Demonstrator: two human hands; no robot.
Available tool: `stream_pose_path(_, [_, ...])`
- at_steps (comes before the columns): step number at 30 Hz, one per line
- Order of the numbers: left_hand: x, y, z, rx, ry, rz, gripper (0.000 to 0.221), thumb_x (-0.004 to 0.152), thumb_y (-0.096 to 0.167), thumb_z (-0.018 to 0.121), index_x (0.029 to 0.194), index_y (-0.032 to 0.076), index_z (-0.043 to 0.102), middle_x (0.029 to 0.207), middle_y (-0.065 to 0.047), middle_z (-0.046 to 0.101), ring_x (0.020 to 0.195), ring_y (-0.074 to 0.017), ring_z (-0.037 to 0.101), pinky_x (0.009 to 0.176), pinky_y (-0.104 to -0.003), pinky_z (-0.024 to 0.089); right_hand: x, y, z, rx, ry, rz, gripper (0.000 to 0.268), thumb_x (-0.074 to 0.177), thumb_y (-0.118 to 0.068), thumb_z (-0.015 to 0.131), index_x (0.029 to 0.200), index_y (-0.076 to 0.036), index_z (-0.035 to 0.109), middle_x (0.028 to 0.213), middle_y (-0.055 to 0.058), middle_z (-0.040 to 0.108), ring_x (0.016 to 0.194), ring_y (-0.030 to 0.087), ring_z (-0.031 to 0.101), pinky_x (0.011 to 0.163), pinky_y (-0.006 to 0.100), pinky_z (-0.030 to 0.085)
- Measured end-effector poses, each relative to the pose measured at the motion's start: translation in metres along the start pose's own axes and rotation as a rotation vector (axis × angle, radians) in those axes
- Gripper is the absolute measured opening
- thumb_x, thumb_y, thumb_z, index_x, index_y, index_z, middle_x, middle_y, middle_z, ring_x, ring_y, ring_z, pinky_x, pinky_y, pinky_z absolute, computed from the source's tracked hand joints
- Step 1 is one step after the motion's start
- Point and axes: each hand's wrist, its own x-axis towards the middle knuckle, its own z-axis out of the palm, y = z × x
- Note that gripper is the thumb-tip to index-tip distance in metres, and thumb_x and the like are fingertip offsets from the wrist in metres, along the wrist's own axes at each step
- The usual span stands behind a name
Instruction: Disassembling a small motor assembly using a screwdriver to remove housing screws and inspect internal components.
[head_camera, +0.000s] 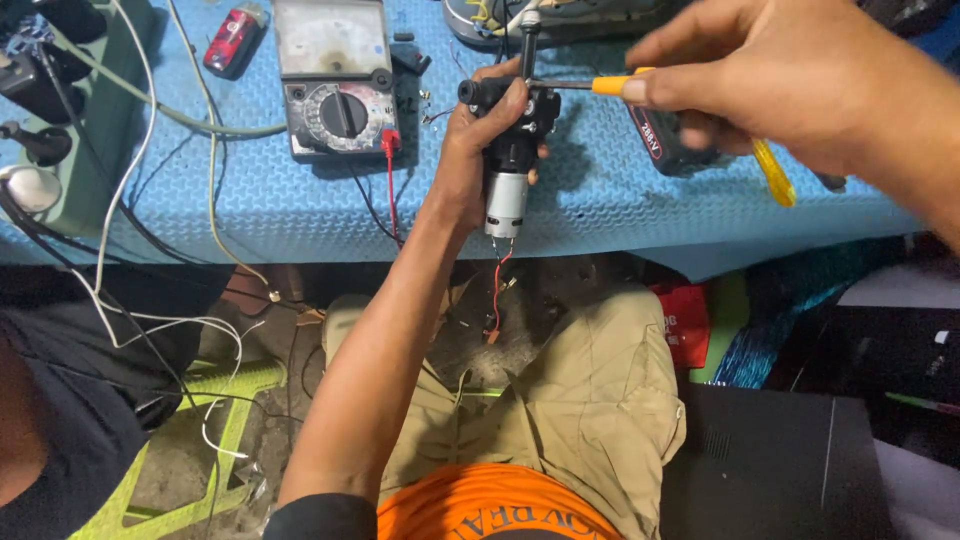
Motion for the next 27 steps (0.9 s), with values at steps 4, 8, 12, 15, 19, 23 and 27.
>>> stream_pose_path(4, [0.000, 0.000, -0.001, 0.010, -0.004, -0.008, 0.056, 0.087, 0.031, 0.077, 0.133, 0.010, 0.053, 0.096, -0.018, 0.065, 0.061, -0.0269, 0.068, 0.041, -0.034, 0.055, 0.003, -0.009, -0.003, -0.174, -0.179, 0.126, 0.022, 0.101, -0.022, 0.064, 0.117, -0.012, 0.075, 0.092, 0.009, 0.073, 0.069, 0.014, 0.046, 0.060, 0.028, 0.028])
stream_pose_path(8, [0.000, 0.000, 0.002, -0.001, 0.027, -0.006, 0.055, 0.086, 0.032, 0.078, 0.131, 0.010, 0.055, 0.096, -0.017, 0.066, 0.059, -0.0260, 0.067, 0.040, -0.033, 0.054, 0.003, 0.042, -0.017, -1.596, 0.322, -1.004, 0.054, 0.090, -0.045, 0.062, 0.144, -0.048, 0.065, 0.093, -0.024, 0.061, 0.093, 0.004, 0.070, 0.070, 0.021, 0.052])
stream_pose_path(12, [0.000, 0.002, 0.002, -0.015, 0.011, -0.005, 0.056, 0.087, 0.031, 0.077, 0.133, 0.010, 0.053, 0.097, -0.018, 0.065, 0.060, -0.0263, 0.068, 0.041, -0.033, 0.055, -0.004, 0.033, -0.014, -1.541, 0.424, -1.161, 0.012, 0.122, -0.030, 0.068, 0.129, -0.039, 0.073, 0.089, -0.013, 0.053, 0.086, 0.010, 0.060, 0.060, 0.026, 0.038])
stream_pose_path(15, [0.000, 0.000, -0.001, -0.039, 0.008, -0.008, 0.058, 0.086, 0.030, 0.078, 0.133, 0.009, 0.052, 0.095, -0.018, 0.065, 0.060, -0.0265, 0.067, 0.040, -0.033, 0.055, -0.004, 0.032, -0.007, -1.111, 0.358, -0.932, 0.027, 0.106, -0.040, 0.082, 0.132, -0.034, 0.085, 0.128, -0.011, 0.074, 0.107, 0.014, 0.074, 0.073, 0.032, 0.057])
stream_pose_path(19, [0.004, -0.003, -0.002, -0.062, 0.025, -0.010, 0.056, 0.086, 0.029, 0.078, 0.132, 0.011, 0.053, 0.094, -0.018, 0.064, 0.059, -0.0270, 0.066, 0.039, -0.034, 0.055, -0.003, 0.003, -0.002, -0.247, 0.047, -0.169, 0.022, 0.098, -0.014, 0.077, 0.120, -0.014, 0.077, 0.097, 0.004, 0.066, 0.081, 0.014, 0.053, 0.070, 0.027, 0.040])
stream_pose_path(23, [-0.001, 0.001, 0.001, -0.018, 0.017, -0.020, 0.053, 0.087, 0.030, 0.077, 0.131, 0.011, 0.054, 0.095, -0.018, 0.066, 0.061, -0.0256, 0.067, 0.041, -0.033, 0.055, 0.006, -0.002, -0.005, -0.045, -0.203, 0.143, 0.026, 0.099, -0.009, 0.064, 0.122, -0.009, 0.075, 0.086, 0.008, 0.072, 0.063, 0.017, 0.047, 0.054, 0.030, 0.035])
stream_pose_path(27, [0.002, -0.002, -0.003, -0.058, 0.025, -0.008, 0.054, 0.087, 0.028, 0.077, 0.132, 0.011, 0.054, 0.097, -0.019, 0.066, 0.060, -0.0267, 0.066, 0.040, -0.033, 0.054, 0.004, 0.041, -0.014, -0.810, 0.109, -0.653, 0.031, 0.100, -0.018, 0.078, 0.131, -0.018, 0.081, 0.114, 0.003, 0.077, 0.098, 0.025, 0.070, 0.074, 0.037, 0.051])
